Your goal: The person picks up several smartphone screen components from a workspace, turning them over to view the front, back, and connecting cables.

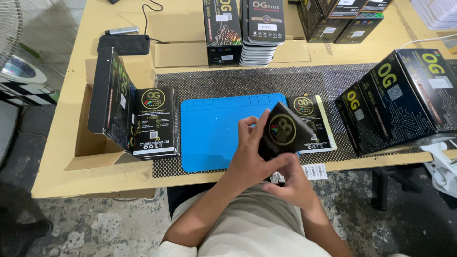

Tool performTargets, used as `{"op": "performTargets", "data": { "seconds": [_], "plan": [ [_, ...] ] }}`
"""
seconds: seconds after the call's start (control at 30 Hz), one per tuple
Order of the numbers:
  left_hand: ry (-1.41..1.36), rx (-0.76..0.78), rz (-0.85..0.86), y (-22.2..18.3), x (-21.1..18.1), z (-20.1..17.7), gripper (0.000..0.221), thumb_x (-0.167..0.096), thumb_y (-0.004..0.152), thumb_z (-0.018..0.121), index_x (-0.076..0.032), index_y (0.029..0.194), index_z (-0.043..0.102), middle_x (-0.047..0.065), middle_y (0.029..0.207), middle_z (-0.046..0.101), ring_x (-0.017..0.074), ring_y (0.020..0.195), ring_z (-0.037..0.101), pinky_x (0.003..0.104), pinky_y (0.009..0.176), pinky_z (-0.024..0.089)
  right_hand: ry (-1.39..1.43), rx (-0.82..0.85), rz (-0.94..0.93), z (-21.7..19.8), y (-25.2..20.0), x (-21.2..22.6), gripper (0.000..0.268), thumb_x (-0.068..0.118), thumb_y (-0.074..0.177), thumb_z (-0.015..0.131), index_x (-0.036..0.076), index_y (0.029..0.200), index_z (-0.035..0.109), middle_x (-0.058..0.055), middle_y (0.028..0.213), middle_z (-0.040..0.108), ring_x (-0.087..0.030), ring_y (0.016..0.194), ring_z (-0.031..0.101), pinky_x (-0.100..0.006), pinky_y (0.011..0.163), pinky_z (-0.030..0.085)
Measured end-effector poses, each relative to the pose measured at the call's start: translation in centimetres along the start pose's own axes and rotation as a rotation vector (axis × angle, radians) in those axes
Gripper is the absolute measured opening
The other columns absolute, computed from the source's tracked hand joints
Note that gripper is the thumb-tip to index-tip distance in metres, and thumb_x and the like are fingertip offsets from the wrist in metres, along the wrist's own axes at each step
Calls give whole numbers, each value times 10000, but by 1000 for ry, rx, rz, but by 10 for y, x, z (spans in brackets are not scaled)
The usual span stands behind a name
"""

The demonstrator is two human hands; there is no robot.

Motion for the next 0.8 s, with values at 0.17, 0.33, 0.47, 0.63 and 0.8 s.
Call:
{"op": "performTargets", "data": {
  "seconds": [0.17, 0.33, 0.47, 0.63, 0.8],
  "plan": [
    [-138, 31, -46, 6, 7, 7, 892, -368, 975, 677, -74, 1639, 160, 240, 1371, 270, 418, 1234, 398, 633, 992, 395, -175, -153, 163, -28, 2, 2, 414, -34, 852, 724, -36, 1240, 579, -205, 1000, 734, -288, 900, 751, -439, 735, 643],
    [-116, 219, -151, 8, 25, 41, 953, -334, 879, 703, -20, 1618, 190, 322, 1418, 317, 498, 1341, 397, 677, 1056, 395, -333, -384, 238, -69, 15, 37, 582, -37, 886, 703, -6, 1437, 519, -208, 1116, 725, -253, 978, 694, -439, 835, 610],
    [168, 540, -82, -5, 38, 95, 885, -389, 931, 616, -12, 1611, 194, 363, 1518, 267, 601, 1405, 353, 742, 1107, 368, -597, -405, 306, -103, 16, 50, 701, -67, 967, 624, -15, 1609, 347, -362, 1156, 663, -408, 990, 678, -507, 781, 578],
    [428, 621, 36, -9, 51, 124, 743, -405, 928, 612, 0, 1517, 410, 344, 1414, 417, 614, 1442, 315, 774, 1171, 273, -936, -453, 314, -134, 8, 35, 566, 145, 1017, 644, 53, 1557, 502, -361, 1335, 619, -590, 1153, 580, -646, 932, 492],
    [561, 608, 57, -11, 44, 125, 651, -362, 912, 668, 0, 1434, 523, 317, 1407, 436, 580, 1469, 306, 729, 1211, 285, -1291, -472, 239, -152, 6, 23, 491, 279, 1001, 762, 70, 1437, 677, -213, 1194, 674, -447, 1093, 577, -537, 974, 463]
  ]
}}
Point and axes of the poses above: each hand's wrist, its own y-axis towards the middle knuckle, its own z-axis out of the palm, x = y × z, the point moved 10 cm from there along y, towards the middle knuckle
